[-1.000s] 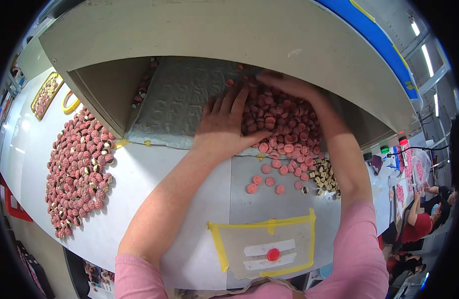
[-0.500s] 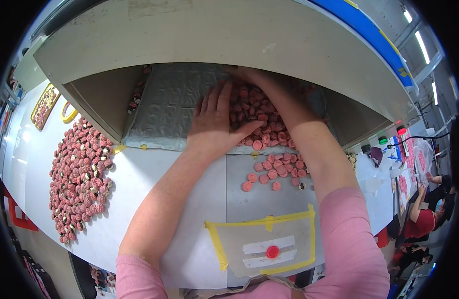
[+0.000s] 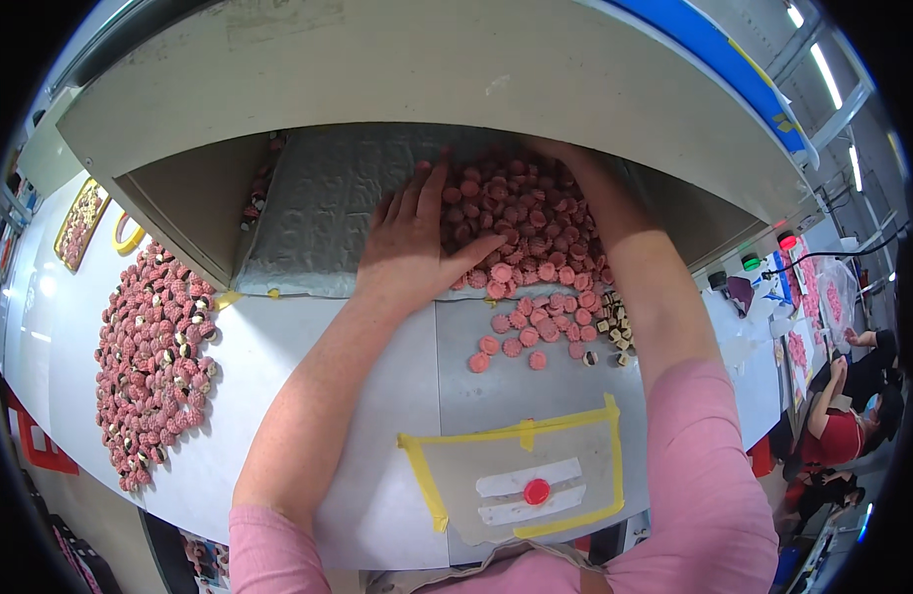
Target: The person dispenses glue into a small cap using a squeeze bottle, then assembles figurine heads by dipping face pieces into the glue and attaching them to hair pieces by hand.
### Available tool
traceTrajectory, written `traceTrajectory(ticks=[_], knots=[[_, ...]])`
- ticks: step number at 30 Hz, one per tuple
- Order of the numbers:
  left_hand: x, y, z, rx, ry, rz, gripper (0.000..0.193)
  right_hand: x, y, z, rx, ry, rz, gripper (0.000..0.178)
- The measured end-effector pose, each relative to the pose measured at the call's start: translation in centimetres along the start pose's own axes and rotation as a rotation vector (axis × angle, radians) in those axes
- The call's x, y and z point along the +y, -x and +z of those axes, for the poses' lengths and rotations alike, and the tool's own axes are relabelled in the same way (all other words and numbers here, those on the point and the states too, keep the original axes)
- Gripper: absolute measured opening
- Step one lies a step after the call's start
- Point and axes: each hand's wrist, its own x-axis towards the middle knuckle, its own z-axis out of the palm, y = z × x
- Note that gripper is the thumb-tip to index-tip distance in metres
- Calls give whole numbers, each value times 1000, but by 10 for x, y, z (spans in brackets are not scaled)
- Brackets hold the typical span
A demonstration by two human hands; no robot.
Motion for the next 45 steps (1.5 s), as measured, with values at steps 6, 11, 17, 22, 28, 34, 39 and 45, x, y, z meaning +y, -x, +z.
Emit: traceTrajectory(ticks=[6,11,17,22,28,34,39,45], knots=[[2,3,1,-12,-6,-29,98,6,19,13,-91,195,29,41],[-1,3,2,-68,16,-58,97,-21,26,-9,-568,-176,183,48],[-8,-1,7,6,79,-77,88,-81,59,-95,-336,-159,48,44],[-7,-3,12,62,309,-61,75,-110,139,-190,-371,-326,281,30],[14,11,-8,295,210,152,43,-123,230,-208,-363,-95,85,16],[73,102,-36,-18,214,306,20,-134,256,-204,-261,99,70,17],[68,124,-43,-272,358,1,20,-150,259,-227,-214,-171,267,16],[66,134,-43,-233,466,-63,20,-184,296,-277,-423,-217,168,20]])
